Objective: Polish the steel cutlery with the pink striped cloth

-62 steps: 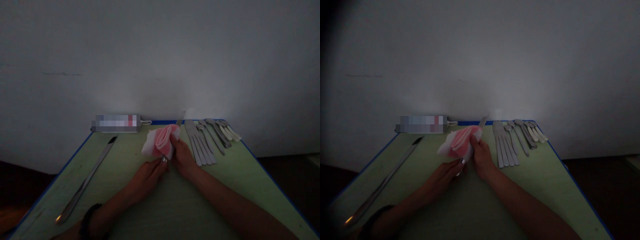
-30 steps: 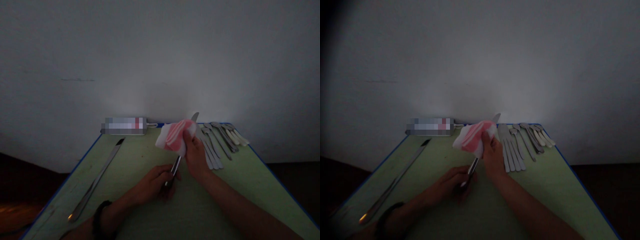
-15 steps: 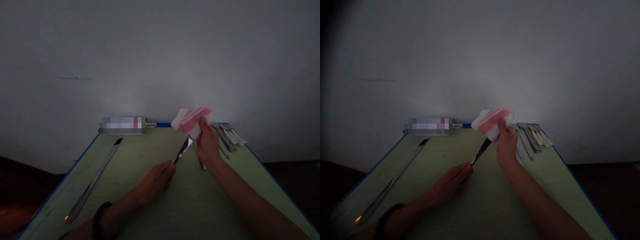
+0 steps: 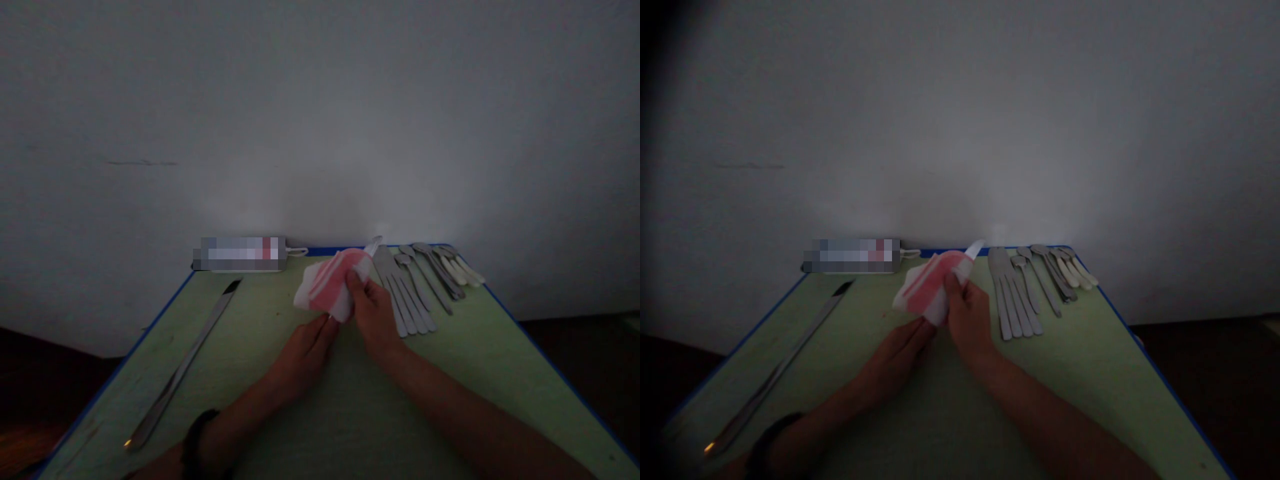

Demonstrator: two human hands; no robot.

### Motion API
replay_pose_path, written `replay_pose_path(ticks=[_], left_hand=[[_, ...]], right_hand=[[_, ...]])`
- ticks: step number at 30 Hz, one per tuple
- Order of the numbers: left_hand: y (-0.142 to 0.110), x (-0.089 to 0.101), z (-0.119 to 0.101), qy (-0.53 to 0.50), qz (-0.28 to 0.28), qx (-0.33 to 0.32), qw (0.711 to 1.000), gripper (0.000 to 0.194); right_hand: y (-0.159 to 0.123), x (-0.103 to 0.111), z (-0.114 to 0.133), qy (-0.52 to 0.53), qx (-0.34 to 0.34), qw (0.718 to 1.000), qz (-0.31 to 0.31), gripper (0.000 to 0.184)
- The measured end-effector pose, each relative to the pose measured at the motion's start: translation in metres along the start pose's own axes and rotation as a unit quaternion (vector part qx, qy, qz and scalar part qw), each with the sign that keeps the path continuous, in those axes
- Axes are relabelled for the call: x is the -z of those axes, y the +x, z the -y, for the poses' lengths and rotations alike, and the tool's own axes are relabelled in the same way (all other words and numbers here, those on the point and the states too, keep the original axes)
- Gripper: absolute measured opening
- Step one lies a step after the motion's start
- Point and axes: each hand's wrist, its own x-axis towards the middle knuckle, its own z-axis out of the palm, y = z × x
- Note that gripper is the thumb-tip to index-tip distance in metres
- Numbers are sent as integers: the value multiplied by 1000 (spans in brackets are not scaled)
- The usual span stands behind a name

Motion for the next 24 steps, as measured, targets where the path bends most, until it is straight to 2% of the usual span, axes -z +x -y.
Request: replay_pose_path(ticks=[5,8,10,12,14,17,20,24], left_hand=[[-7,0,0,-17,61,7,998,40],[-10,1,2,-39,81,5,996,40],[-9,2,5,-58,79,9,995,40],[-8,2,8,-84,67,13,994,40],[-6,2,12,-103,51,9,993,38],[-5,3,15,-81,13,-20,996,35],[-6,5,13,27,-13,-61,998,29],[-9,7,3,143,45,-31,988,29]], right_hand=[[38,25,17,61,47,993,-85,42],[36,26,19,35,70,990,-119,43],[23,18,16,-4,70,991,-110,43],[5,7,10,-40,44,997,-56,41],[-12,-4,5,-44,2,999,2,39],[-27,-13,3,-28,-28,998,44,36],[-27,-16,8,21,-30,998,53,34],[-9,-10,22,92,-6,996,1,31]])
